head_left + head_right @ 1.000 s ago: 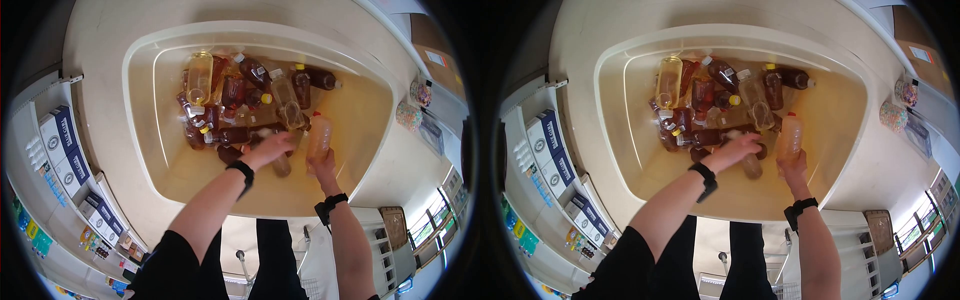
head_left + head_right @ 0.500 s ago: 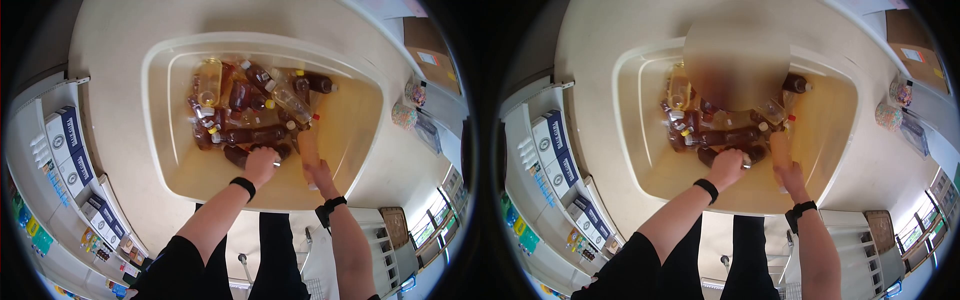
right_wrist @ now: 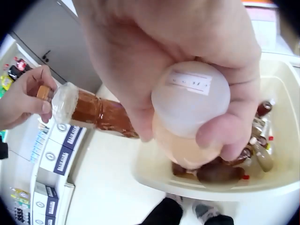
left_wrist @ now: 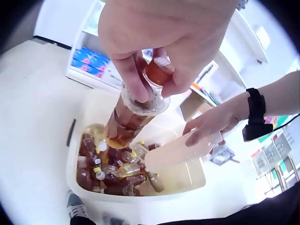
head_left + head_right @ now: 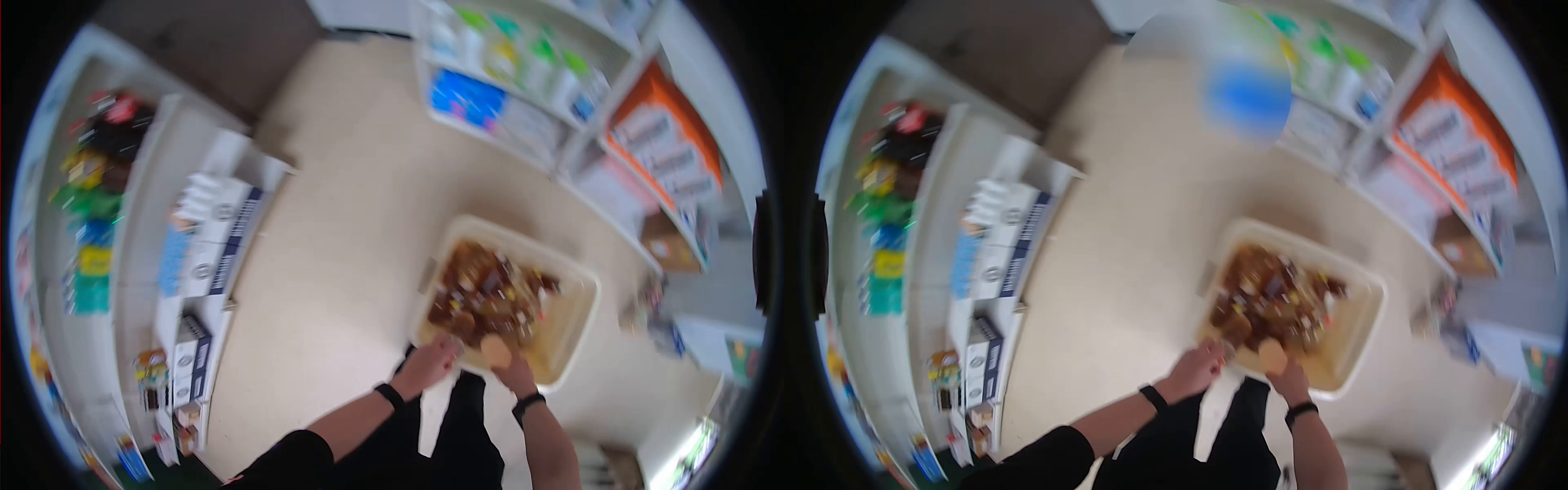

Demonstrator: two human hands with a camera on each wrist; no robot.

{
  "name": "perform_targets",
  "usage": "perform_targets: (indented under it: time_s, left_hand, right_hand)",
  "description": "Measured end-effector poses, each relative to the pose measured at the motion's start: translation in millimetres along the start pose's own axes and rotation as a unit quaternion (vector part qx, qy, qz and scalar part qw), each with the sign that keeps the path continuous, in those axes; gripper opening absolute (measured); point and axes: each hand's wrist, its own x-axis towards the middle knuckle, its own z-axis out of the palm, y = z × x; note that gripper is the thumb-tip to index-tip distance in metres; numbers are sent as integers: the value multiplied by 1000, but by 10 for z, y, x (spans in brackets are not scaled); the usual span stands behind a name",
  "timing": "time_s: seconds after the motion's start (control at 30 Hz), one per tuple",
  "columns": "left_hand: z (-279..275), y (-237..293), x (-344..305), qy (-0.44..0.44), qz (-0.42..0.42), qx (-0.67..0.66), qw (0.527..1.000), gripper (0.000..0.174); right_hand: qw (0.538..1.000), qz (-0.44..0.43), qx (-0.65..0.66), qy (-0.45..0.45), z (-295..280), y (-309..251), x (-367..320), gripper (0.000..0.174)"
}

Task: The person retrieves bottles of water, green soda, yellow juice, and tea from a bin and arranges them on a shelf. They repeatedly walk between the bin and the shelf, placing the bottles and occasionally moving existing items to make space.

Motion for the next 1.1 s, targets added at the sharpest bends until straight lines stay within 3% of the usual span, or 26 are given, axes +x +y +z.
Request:
perform_targets:
  time_s: [0.03,0.07,0.1,0.13,0.17,0.2,0.27,0.3,0.4,0.47,0.53,0.6,0.67,0.73,0.83,0.9,0.93,1.1]
  left_hand:
    - [-194,115,-274,29,-36,2,999,19]
    - [-377,165,-516,66,-75,2,995,19]
    - [-620,218,-781,100,-60,-3,993,19]
    - [-850,282,-1064,137,-46,-10,989,18]
    - [-1038,300,-1340,164,-88,-14,982,19]
    - [-1166,361,-1639,183,-130,-32,974,19]
    - [-1450,351,-2253,258,-172,-55,949,19]
    - [-1510,207,-2525,289,-196,-52,936,22]
    - [-1879,-34,-3348,352,-246,-48,902,28]
    - [-2104,-276,-3896,424,-270,0,865,24]
    - [-2422,-483,-4490,459,-301,-7,836,22]
    - [-2723,-730,-5123,492,-318,19,810,21]
    - [-3043,-909,-5727,519,-337,24,785,21]
    - [-3423,-1073,-6278,563,-336,48,753,20]
    - [-4177,-1189,-6977,574,-361,50,733,21]
    - [-4710,-1334,-7352,617,-376,95,685,26]
    - [-4959,-1418,-7522,619,-373,99,684,26]
    - [-6079,-1716,-8082,675,-376,158,615,24]
  right_hand:
    - [993,-110,-38,36,49,-116,-99,82]
    - [983,-144,-90,-67,24,-283,-67,81]
    - [979,-142,-123,-78,113,-455,-72,78]
    - [939,-256,-189,-130,267,-540,121,72]
    - [928,-264,-203,-165,90,-1008,-128,68]
    - [889,-352,-291,-43,295,-1148,-97,73]
    - [920,-329,-175,-122,187,-2048,-650,63]
    - [910,-349,-193,-117,232,-2505,-991,63]
    - [855,-444,-263,-51,548,-3616,-1856,54]
    - [779,-560,-278,-45,904,-4248,-2231,47]
    - [751,-577,-319,-29,1272,-4921,-2603,41]
    - [681,-657,-322,-31,1707,-5558,-2814,34]
    - [655,-683,-322,-19,1998,-6211,-3345,29]
    - [614,-718,-320,-67,2236,-6866,-3733,26]
    - [568,-781,-245,-85,2394,-7704,-4566,28]
    - [530,-822,-186,-97,2473,-8314,-5027,30]
    - [510,-839,-162,-100,2517,-8604,-5241,31]
    - [425,-894,-109,-90,2953,-10242,-5866,32]
